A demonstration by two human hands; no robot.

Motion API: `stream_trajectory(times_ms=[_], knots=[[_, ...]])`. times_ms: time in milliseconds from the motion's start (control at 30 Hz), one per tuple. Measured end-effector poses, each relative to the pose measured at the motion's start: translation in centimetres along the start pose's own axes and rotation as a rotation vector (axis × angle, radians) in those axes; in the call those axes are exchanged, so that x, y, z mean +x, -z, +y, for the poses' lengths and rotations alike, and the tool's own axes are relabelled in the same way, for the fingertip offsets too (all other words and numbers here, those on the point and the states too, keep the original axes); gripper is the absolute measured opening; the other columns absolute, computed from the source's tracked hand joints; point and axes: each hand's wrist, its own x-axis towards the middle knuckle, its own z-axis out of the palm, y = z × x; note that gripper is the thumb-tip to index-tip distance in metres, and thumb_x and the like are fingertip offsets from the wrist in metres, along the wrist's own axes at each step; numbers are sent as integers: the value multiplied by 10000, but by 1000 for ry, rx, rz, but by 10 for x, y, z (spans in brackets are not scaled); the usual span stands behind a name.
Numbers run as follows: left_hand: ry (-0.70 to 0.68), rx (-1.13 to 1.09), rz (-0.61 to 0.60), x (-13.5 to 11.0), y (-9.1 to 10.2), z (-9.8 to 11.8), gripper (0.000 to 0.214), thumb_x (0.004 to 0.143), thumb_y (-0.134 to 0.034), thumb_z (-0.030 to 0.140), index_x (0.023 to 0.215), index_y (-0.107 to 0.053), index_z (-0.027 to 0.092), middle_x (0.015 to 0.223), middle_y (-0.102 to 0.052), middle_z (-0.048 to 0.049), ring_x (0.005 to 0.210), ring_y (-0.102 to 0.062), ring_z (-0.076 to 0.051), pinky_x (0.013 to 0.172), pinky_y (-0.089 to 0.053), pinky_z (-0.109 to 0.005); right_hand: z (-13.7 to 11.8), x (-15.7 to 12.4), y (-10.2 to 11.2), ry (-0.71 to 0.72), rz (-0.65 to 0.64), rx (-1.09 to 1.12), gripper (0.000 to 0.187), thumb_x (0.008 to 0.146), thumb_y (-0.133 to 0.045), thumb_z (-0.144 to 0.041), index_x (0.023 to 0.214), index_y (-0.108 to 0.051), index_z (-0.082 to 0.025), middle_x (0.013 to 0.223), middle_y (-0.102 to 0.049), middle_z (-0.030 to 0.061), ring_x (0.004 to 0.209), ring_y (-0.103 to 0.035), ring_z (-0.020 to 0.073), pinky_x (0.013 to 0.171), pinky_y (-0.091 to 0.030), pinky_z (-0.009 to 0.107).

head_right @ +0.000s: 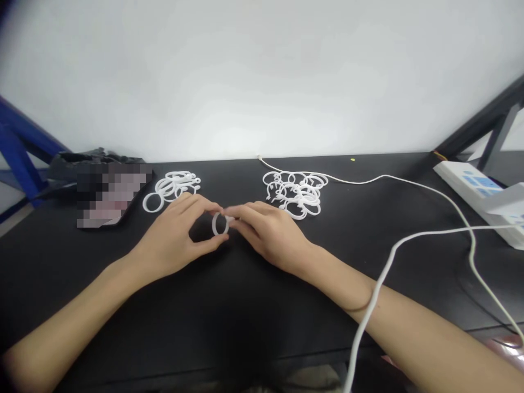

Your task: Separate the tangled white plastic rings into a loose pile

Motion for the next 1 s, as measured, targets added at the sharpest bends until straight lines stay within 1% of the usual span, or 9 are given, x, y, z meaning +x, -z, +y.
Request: stream_trajectory(times_ms=[67,133,267,333,433,600,767,933,1000], knots=[[30,46,24,1,4,-8,273,862,-620,395,1040,-562,196,1023,-628,-55,990,-554,-255,883,-461,-413,0,0,1,-68,-2,-20,335,946,-571,-273,1277,-541,-224,1108,-697,46,947,-677,168,815,-554,297],[95,106,59,0,9,-20,276,870,-601,393,1067,-566,204,1063,-637,-65,1035,-550,-276,912,-457,-432,1,0,1,-104,-16,-43,394,931,-590,-282,1311,-513,-211,1121,-685,61,954,-680,181,811,-564,314],[267,306,106,-2,17,-47,308,883,-559,412,1097,-582,193,1057,-646,-103,1041,-542,-331,910,-455,-491,2,0,1,-98,-32,-98,315,938,-566,-275,1238,-563,-179,1107,-671,88,972,-662,204,848,-560,361],[314,409,120,-4,19,-57,321,887,-548,424,1098,-591,184,1040,-645,-132,1055,-532,-367,883,-458,-521,1,1,0,-94,-57,-113,281,942,-554,-275,1203,-581,-172,1101,-667,97,999,-645,221,869,-554,387],[314,483,151,-7,17,-66,324,897,-541,429,1099,-598,182,1017,-638,-168,1052,-529,-405,828,-462,-553,0,1,-1,-86,-96,-123,271,946,-547,-277,1189,-590,-165,1101,-660,102,1022,-620,234,889,-545,410],[228,474,227,-10,13,-72,315,914,-529,441,1108,-605,205,998,-632,-182,1031,-537,-410,793,-458,-568,2,2,0,-42,-88,-208,270,949,-543,-278,1191,-595,-169,1088,-654,105,1004,-597,242,905,-522,429],[288,428,153,-11,15,-76,383,918,-528,459,1142,-614,161,1037,-621,-214,1070,-523,-453,788,-440,-607,10,7,8,-62,-23,-473,289,951,-528,-282,1170,-624,-118,1071,-660,144,1013,-564,282,916,-489,445],[253,402,171,-15,16,-78,413,934,-489,497,1206,-581,200,1045,-602,-103,1128,-511,-381,836,-442,-553,21,7,16,-194,8,-731,364,906,-587,-353,1163,-643,-102,1118,-633,174,1014,-536,329,882,-473,479],[271,382,164,-16,16,-75,437,934,-488,498,1219,-578,179,1066,-583,-92,1150,-500,-379,859,-430,-547,26,4,16,-230,-5,-773,383,879,-619,-377,1149,-648,-106,1114,-625,172,1013,-534,335,878,-469,480]])
